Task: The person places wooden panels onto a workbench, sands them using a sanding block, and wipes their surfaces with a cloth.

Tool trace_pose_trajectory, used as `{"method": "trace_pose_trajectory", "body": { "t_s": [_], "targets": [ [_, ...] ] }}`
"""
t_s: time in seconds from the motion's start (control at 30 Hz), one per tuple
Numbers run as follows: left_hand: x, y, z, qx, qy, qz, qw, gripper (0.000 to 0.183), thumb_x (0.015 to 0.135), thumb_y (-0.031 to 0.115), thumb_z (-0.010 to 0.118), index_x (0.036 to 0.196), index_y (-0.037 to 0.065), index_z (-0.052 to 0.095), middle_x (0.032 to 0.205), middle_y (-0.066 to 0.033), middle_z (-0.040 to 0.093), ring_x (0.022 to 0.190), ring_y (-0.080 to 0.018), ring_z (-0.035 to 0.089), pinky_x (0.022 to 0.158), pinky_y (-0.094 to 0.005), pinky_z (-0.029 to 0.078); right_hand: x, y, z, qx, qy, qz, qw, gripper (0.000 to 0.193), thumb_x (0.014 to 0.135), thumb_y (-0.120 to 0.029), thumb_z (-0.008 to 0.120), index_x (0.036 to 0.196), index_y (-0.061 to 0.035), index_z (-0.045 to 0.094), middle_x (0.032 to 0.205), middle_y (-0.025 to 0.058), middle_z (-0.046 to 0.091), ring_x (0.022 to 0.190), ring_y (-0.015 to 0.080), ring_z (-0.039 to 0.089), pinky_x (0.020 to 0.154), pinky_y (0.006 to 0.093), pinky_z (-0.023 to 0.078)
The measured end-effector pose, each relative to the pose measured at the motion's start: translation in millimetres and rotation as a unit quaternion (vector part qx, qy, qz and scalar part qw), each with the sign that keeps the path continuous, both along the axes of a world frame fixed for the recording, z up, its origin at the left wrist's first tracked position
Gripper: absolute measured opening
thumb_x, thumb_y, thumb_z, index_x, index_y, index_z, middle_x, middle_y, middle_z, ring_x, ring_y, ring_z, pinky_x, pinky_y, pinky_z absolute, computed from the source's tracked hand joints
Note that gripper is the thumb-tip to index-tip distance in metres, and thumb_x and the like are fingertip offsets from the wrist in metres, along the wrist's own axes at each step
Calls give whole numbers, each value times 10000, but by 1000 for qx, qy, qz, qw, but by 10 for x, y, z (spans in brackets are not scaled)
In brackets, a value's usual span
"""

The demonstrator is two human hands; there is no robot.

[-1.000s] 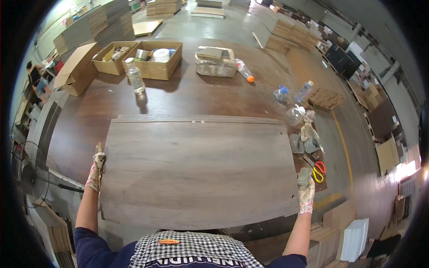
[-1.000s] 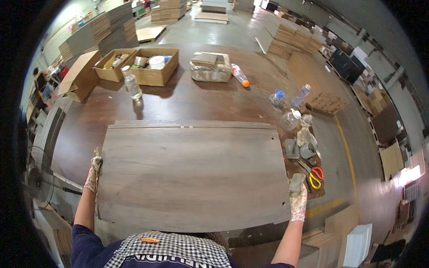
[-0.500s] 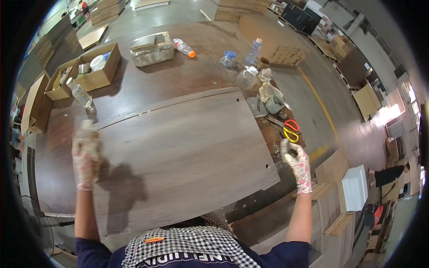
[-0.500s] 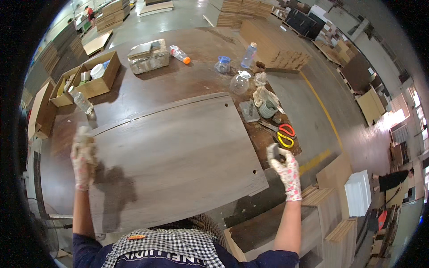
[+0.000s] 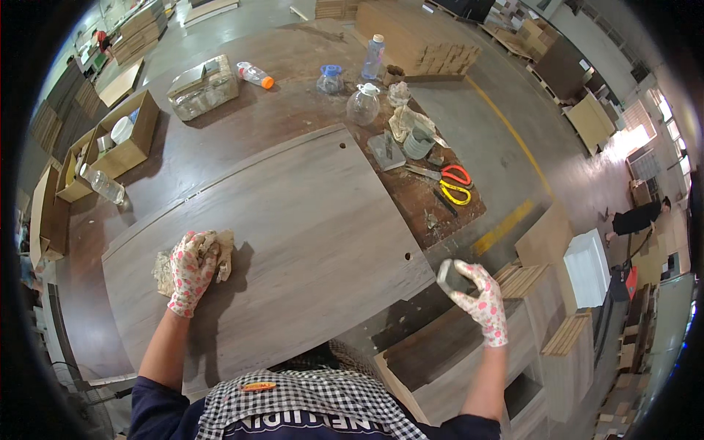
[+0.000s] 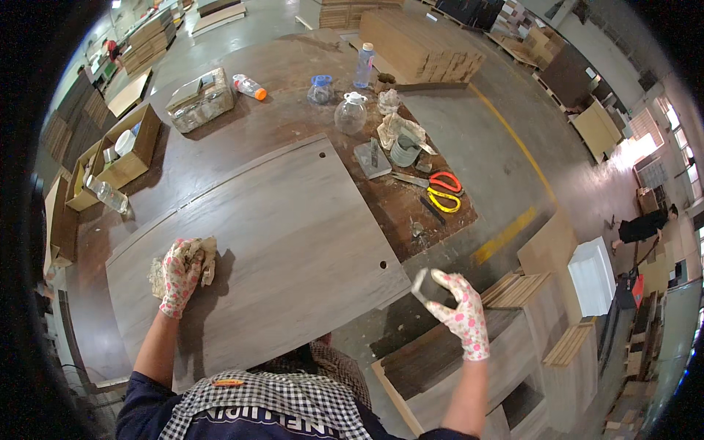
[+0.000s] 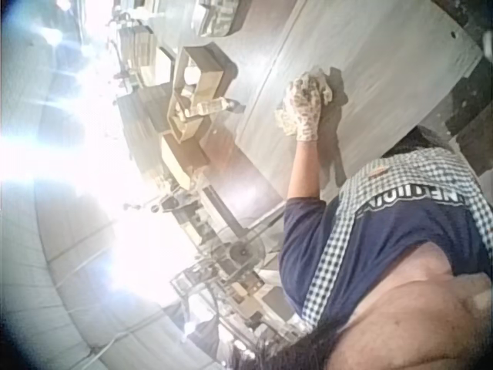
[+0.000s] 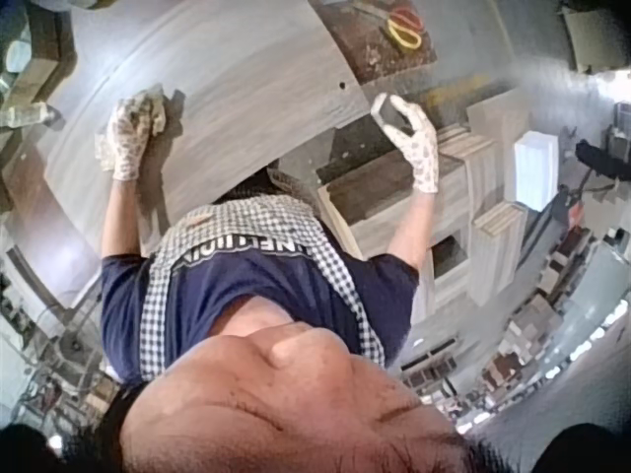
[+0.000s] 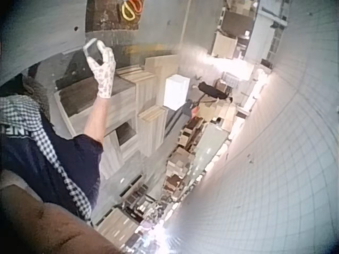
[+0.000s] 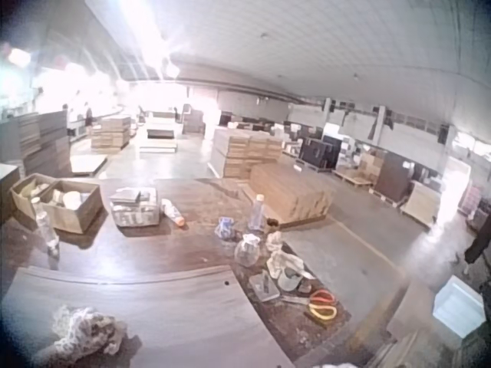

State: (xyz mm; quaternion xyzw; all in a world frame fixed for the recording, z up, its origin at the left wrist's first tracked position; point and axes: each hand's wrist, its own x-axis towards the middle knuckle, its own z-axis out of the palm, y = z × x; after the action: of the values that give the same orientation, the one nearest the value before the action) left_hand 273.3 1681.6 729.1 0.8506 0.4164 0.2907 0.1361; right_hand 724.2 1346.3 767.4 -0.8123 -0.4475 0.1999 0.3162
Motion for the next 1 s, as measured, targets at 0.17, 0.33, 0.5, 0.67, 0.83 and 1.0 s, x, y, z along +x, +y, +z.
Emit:
{"method": "trace_pose_trajectory", "body": {
  "t_s": [0.17, 0.33, 0.5, 0.67, 0.83, 1.0],
  "targets": [
    [8, -2, 5, -17, -4, -4, 1000, 211, 873, 152, 722, 1059, 53, 717, 993, -164, 686, 904, -381, 663, 801, -464, 529, 103, 20, -183, 26, -78, 72, 994, 576, 718, -137, 873, 1269, -101, 707, 1210, 132, 700, 1145, 301, 647, 1038, 385, 500],
    [-44, 11, 1, -39, -28, -27, 998, 212, 870, 140, 721, 1063, 51, 717, 1011, -155, 689, 915, -376, 669, 823, -467, 531, 43, -109, -95, 47, -36, 24, 998, 536, 716, -122, 867, 1232, -98, 725, 1181, 119, 698, 1112, 265, 658, 998, 356, 523],
    [32, -6, -28, -48, -63, -19, 997, 192, 879, 143, 720, 1052, 59, 721, 987, -151, 690, 919, -390, 666, 841, -475, 529, 28, 96, -152, 48, -29, 81, 995, 497, 727, -112, 857, 1210, -88, 737, 1232, 92, 707, 1191, 265, 633, 1070, 377, 481],
    [69, -78, 132, -34, -6, 13, 999, 172, 903, 165, 703, 1037, 61, 724, 959, -155, 700, 925, -369, 678, 801, -443, 534, 152, 512, -137, 44, -9, 116, 992, 454, 732, -124, 858, 1169, -76, 744, 1187, 100, 722, 1161, 275, 649, 1041, 390, 500],
    [334, -161, 240, -174, -84, 137, 972, 177, 935, 198, 686, 1030, 52, 718, 925, -144, 708, 870, -314, 704, 772, -407, 540, 316, 1172, -236, 149, 4, 202, 968, 426, 761, -148, 853, 1166, -71, 744, 1181, 114, 722, 1118, 278, 668, 997, 392, 524],
    [1034, -313, 259, -181, -144, 141, 963, 130, 921, 190, 695, 975, 79, 738, 906, -131, 699, 824, -294, 709, 728, -393, 558, 536, 2031, -444, 200, -32, 259, 944, 451, 761, -158, 848, 1192, -91, 733, 1142, 104, 711, 1069, 288, 671, 948, 398, 540]
  ]
}}
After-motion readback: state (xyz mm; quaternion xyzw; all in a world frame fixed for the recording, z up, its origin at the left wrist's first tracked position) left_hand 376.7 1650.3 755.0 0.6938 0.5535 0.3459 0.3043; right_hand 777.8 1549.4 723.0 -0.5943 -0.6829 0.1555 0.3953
